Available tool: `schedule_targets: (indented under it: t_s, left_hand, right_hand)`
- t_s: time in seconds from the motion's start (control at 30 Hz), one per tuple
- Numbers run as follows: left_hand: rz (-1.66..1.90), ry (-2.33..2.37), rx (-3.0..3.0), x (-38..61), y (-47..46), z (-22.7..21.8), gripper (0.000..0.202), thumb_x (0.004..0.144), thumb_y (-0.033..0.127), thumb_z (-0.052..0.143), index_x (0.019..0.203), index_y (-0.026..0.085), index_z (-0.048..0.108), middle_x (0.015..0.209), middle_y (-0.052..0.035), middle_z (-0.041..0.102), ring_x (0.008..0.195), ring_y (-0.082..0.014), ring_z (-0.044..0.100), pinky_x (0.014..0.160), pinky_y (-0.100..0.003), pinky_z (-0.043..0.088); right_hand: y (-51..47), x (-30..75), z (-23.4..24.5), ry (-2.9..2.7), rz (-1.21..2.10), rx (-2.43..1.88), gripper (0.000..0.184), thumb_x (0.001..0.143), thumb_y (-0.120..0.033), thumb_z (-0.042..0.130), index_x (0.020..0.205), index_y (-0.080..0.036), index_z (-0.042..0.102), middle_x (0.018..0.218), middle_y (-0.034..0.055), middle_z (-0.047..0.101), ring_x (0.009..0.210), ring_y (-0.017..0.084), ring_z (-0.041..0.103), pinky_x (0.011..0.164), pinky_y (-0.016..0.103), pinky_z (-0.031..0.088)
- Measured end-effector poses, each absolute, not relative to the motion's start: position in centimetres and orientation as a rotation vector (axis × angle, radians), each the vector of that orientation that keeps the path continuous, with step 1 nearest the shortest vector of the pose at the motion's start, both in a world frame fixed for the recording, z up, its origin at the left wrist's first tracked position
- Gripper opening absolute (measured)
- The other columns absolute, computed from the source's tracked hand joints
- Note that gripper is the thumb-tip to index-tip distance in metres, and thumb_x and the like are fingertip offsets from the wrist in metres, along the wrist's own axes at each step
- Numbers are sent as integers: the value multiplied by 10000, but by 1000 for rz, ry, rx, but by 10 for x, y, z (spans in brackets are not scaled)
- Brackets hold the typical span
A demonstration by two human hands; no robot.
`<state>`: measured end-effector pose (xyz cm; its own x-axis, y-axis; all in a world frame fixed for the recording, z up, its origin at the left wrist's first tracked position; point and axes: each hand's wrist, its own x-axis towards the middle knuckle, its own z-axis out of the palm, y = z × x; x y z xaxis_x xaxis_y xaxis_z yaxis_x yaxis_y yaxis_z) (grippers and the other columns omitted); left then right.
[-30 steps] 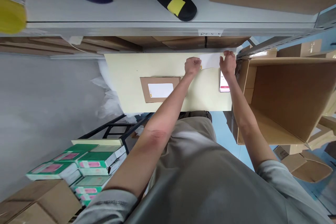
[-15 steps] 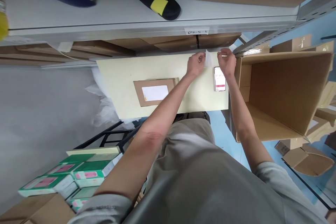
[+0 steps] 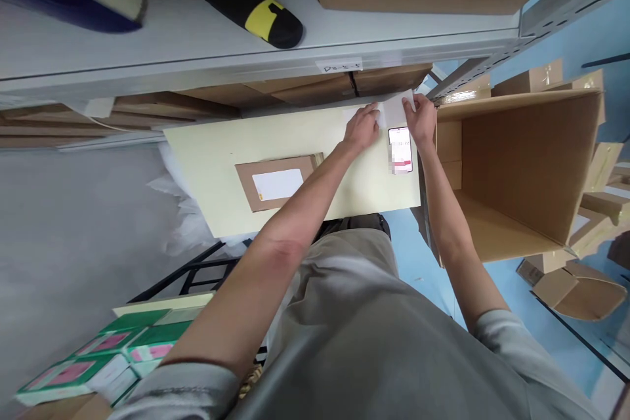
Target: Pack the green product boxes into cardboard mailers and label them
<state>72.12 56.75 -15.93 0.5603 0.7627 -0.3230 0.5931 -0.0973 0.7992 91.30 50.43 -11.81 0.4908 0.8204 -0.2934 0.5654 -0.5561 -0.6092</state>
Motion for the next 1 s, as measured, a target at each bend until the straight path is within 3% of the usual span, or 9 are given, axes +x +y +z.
schedule_targets:
  t_s: [0.13, 0.23, 0.37, 0.53, 0.67, 0.83, 0.93, 1.0]
  left_hand:
    - [-66, 987, 1953, 722, 568, -167, 654, 905, 212, 692, 1555, 135, 696, 1884, -161, 392, 1684, -469, 425, 1398, -658, 398]
    - [-177, 948, 2009, 725, 569, -169, 738, 889, 201, 692, 1621, 122, 637, 1918, -162, 314, 1667, -510, 401, 1360, -725, 413]
    - [-219, 905, 2076, 727, 571, -173, 803, 922, 216, 683, 1712, 158, 548, 1927, -141, 297, 1674, -513, 367, 1340, -757, 420]
    - [-197, 921, 2083, 727, 572, -181, 840, 922, 270, 723, 1735, 210, 518, 1924, -121, 316, 1674, -494, 372, 1265, -700, 535]
    - [-238, 918, 2087, 727, 571, -184, 856, 923, 280, 709, 1747, 191, 494, 1931, -138, 293, 1678, -498, 373, 1206, -692, 576]
    - [-172, 968, 1987, 729, 574, -182, 773, 911, 331, 791, 1658, 247, 613, 1896, -126, 382, 1684, -482, 386, 1194, -632, 599]
    - [-205, 973, 1931, 729, 577, -173, 741, 894, 320, 819, 1610, 218, 657, 1911, -124, 351, 1728, -476, 337, 1268, -631, 552]
    - [-210, 980, 1873, 727, 573, -161, 693, 911, 313, 809, 1575, 163, 681, 1919, -152, 320, 1756, -457, 315, 1387, -614, 428]
  right_hand:
    - [500, 923, -131, -1139, 742, -2306, 537, 1211, -621, 391, 1282, -220, 741, 1192, 150, 805, 1196, 343, 770, 1090, 525, 603]
    - [499, 924, -136, -1107, 705, -2330, 521, 1212, -606, 385, 1222, -239, 755, 1137, 131, 822, 1162, 333, 773, 1079, 516, 610]
    - [499, 922, -136, -1067, 698, -2409, 422, 1205, -514, 457, 1107, -245, 766, 1116, 127, 852, 1059, 314, 789, 1064, 487, 618]
    - [492, 920, -137, -1018, 727, -2502, 327, 1194, -420, 511, 1099, -242, 768, 1188, 141, 861, 1082, 321, 804, 1063, 478, 614]
    - [472, 916, -142, -944, 688, -2546, 395, 1207, -461, 452, 1120, -239, 766, 1119, 160, 850, 1101, 348, 792, 1035, 500, 612]
    - [440, 905, -134, -793, 585, -2570, 494, 1221, -473, 350, 1137, -210, 760, 1074, 177, 833, 1057, 345, 799, 967, 493, 624]
    - [426, 895, -112, -676, 534, -2545, 463, 1219, -465, 387, 1144, -199, 759, 1150, 180, 825, 1072, 317, 805, 964, 458, 627]
    - [420, 884, -93, -653, 443, -2475, 470, 1223, -489, 397, 1164, -201, 763, 1172, 168, 808, 1064, 295, 806, 956, 439, 632]
